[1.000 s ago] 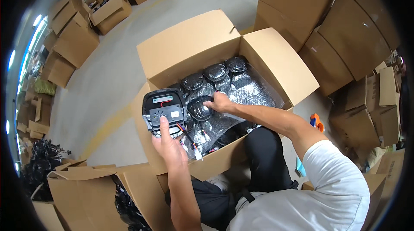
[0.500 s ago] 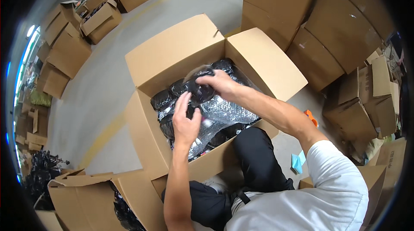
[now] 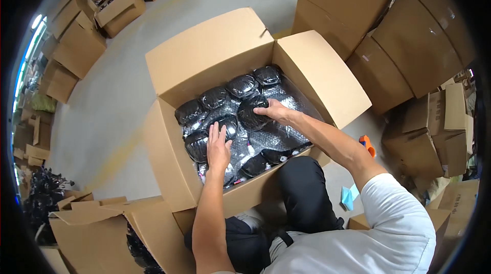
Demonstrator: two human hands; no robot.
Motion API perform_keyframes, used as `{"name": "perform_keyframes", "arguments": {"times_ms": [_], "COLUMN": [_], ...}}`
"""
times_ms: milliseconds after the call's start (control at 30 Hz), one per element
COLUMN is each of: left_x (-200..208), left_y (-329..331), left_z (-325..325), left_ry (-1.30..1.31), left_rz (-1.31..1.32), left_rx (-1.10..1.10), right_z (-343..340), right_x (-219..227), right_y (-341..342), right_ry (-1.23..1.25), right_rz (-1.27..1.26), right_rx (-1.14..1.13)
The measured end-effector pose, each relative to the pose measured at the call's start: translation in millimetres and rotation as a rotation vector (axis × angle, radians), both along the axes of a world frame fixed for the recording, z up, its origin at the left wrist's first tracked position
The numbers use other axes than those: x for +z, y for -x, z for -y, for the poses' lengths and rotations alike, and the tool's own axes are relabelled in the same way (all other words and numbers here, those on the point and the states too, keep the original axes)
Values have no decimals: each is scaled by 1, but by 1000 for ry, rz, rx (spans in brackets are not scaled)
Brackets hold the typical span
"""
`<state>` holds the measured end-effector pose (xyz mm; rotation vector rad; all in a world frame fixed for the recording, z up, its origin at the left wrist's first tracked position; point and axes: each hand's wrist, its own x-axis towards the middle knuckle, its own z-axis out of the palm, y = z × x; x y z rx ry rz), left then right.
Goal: The person sits on the floor and packs small black electronic devices into a cardboard box. They place bubble wrap inside the box and transfer the items one by one from a larger container to the smaller box.
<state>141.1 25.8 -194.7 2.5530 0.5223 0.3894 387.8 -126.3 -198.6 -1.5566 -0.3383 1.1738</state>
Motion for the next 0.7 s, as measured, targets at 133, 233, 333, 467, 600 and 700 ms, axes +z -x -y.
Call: {"name": "perform_keyframes", "arguments": {"times_ms": [133, 233, 333, 467, 600, 700], "left_x": [-14, -13, -5, 3, 2, -9], "left_y": [4, 11, 11, 15, 15, 19], "left_z": [4, -8, 9, 9, 3, 3], "left_ry": [11, -37, 2, -66, -156, -86], "left_rz": [25, 1, -63, -142, 0, -95], "left_rx": [-61, -44, -64, -78, -67, -9], "right_z": [12, 3, 3, -5, -23, -26], "right_x": [1, 44, 53, 29, 12, 17], "right_y": [13, 47, 70, 97, 118, 132], "right_ry": [358, 226, -131, -399, -226, -248], "right_rz": [803, 1370, 1249, 1322, 1445, 1215], "right_rx": [-57, 3, 435, 1130, 1295, 1218]}}
